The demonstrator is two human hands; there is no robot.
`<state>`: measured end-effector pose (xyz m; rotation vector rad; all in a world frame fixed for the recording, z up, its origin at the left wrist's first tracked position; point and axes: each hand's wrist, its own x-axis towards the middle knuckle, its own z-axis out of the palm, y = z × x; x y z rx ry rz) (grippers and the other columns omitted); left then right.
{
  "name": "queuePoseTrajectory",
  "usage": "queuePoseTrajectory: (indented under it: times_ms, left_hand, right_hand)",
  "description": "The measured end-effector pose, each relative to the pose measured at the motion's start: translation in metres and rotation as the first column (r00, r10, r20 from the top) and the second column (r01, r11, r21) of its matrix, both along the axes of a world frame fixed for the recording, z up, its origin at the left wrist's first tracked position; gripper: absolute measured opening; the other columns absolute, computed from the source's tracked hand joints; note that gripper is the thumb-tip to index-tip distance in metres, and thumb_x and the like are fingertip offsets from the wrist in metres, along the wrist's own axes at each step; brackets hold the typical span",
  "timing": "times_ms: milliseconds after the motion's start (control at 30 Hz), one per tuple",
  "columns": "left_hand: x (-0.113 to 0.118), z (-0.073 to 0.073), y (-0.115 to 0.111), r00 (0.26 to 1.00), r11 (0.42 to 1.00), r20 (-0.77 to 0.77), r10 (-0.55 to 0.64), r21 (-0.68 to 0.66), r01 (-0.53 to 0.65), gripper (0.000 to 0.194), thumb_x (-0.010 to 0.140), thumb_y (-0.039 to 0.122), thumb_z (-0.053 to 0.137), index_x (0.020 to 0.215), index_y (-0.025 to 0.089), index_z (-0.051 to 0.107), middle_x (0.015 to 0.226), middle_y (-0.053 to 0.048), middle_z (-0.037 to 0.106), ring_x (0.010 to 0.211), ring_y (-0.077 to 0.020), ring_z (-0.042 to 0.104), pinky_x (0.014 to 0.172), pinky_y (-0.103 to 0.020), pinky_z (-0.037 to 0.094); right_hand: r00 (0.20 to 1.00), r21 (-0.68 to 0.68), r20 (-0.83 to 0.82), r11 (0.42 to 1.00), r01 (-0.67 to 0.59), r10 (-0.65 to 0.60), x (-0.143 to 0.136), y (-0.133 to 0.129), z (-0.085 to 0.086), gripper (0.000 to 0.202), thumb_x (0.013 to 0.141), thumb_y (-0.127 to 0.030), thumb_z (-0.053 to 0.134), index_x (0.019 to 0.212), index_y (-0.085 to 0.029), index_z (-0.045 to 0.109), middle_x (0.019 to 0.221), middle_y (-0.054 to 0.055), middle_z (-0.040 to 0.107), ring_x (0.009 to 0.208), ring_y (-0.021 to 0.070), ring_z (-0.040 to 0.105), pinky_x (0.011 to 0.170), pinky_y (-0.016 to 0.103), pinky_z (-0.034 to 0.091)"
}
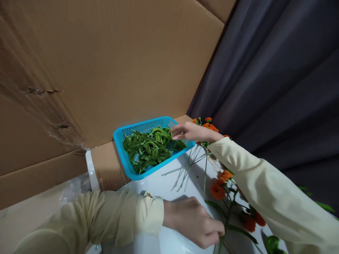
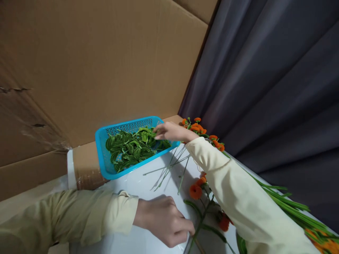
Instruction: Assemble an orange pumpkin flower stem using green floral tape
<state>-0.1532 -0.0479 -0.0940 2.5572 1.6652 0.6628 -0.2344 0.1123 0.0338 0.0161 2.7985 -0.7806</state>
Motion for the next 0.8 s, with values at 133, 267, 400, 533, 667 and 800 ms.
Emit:
queuePoseTrajectory:
  times_ms: [133, 267, 400, 533, 667, 800]
  left_hand:
    - [0.0, 0.0, 0.0, 1.0, 1.0, -0.01, -0.001, 0.006, 0.001, 0.013, 0.077, 0.028, 0.049, 0.085, 0.024, 0.059, 0.048, 0.007, 0.059, 0.042, -0.0134, 0.056, 0.034, -0.027, 0.025]
    - [0.0, 0.001, 0.001, 1.0, 1.0, -0.023, -0.008, -0.011, 0.008, 0.013, 0.078, 0.028, 0.05, 0.086, 0.024, 0.059, 0.049, 0.006, 0.06, 0.044, -0.0137, 0.057, 0.034, -0.027, 0.022]
    - [-0.001, 0.002, 0.0, 0.999, 0.999, -0.024, -0.033, -0.036, 0.032, 0.012, 0.079, 0.029, 0.05, 0.086, 0.023, 0.057, 0.048, 0.006, 0.059, 0.044, -0.0134, 0.058, 0.034, -0.026, 0.02]
    - [-0.001, 0.004, 0.0, 0.997, 0.999, -0.058, -0.041, -0.027, 0.039, 0.009, 0.078, 0.029, 0.051, 0.08, 0.022, 0.055, 0.047, 0.005, 0.057, 0.044, -0.0139, 0.057, 0.033, -0.027, 0.018]
    - [-0.001, 0.007, -0.001, 0.995, 0.999, -0.097, -0.037, 0.007, 0.038, 0.008, 0.077, 0.029, 0.052, 0.075, 0.021, 0.055, 0.042, 0.005, 0.052, 0.041, -0.0129, 0.054, 0.032, -0.027, 0.016]
    - [-0.001, 0.009, -0.001, 0.994, 0.999, -0.102, -0.034, 0.003, 0.035, 0.009, 0.076, 0.029, 0.053, 0.071, 0.021, 0.053, 0.043, 0.006, 0.052, 0.04, -0.0125, 0.053, 0.031, -0.028, 0.015]
  right_hand:
    - [0.996, 0.333, 0.019, 0.939, 0.08, -0.092, -0.009, 0.003, -0.019, 0.04, 0.06, -0.007, 0.076, 0.098, -0.013, 0.069, 0.083, 0.009, 0.07, 0.08, 0.0247, 0.065, 0.066, 0.026, 0.047]
    - [0.994, 0.282, -0.015, 0.953, 0.109, -0.109, -0.015, 0.0, -0.034, 0.043, 0.055, 0.004, 0.07, 0.095, -0.012, 0.07, 0.078, 0.009, 0.069, 0.075, 0.024, 0.065, 0.061, 0.024, 0.046]
    - [0.981, 0.127, -0.079, 0.975, 0.185, -0.176, -0.027, 0.005, -0.028, 0.037, 0.068, -0.01, 0.07, 0.104, -0.011, 0.064, 0.077, 0.007, 0.07, 0.06, 0.0171, 0.063, 0.054, 0.024, 0.049]
    - [0.953, -0.021, -0.13, 0.962, 0.273, -0.274, -0.038, 0.015, -0.017, 0.036, 0.077, -0.019, 0.067, 0.109, -0.008, 0.058, 0.084, 0.01, 0.07, 0.057, 0.0146, 0.063, 0.05, 0.023, 0.052]
    - [0.939, -0.06, -0.133, 0.948, 0.313, -0.318, -0.042, 0.014, -0.019, 0.034, 0.076, -0.019, 0.07, 0.106, -0.008, 0.058, 0.083, 0.011, 0.068, 0.054, 0.0155, 0.063, 0.049, 0.025, 0.052]
    - [0.946, -0.042, -0.101, 0.952, 0.304, -0.307, -0.044, 0.008, -0.026, 0.033, 0.086, -0.022, 0.059, 0.115, -0.012, 0.05, 0.094, 0.01, 0.068, 0.062, 0.014, 0.066, 0.056, 0.024, 0.054]
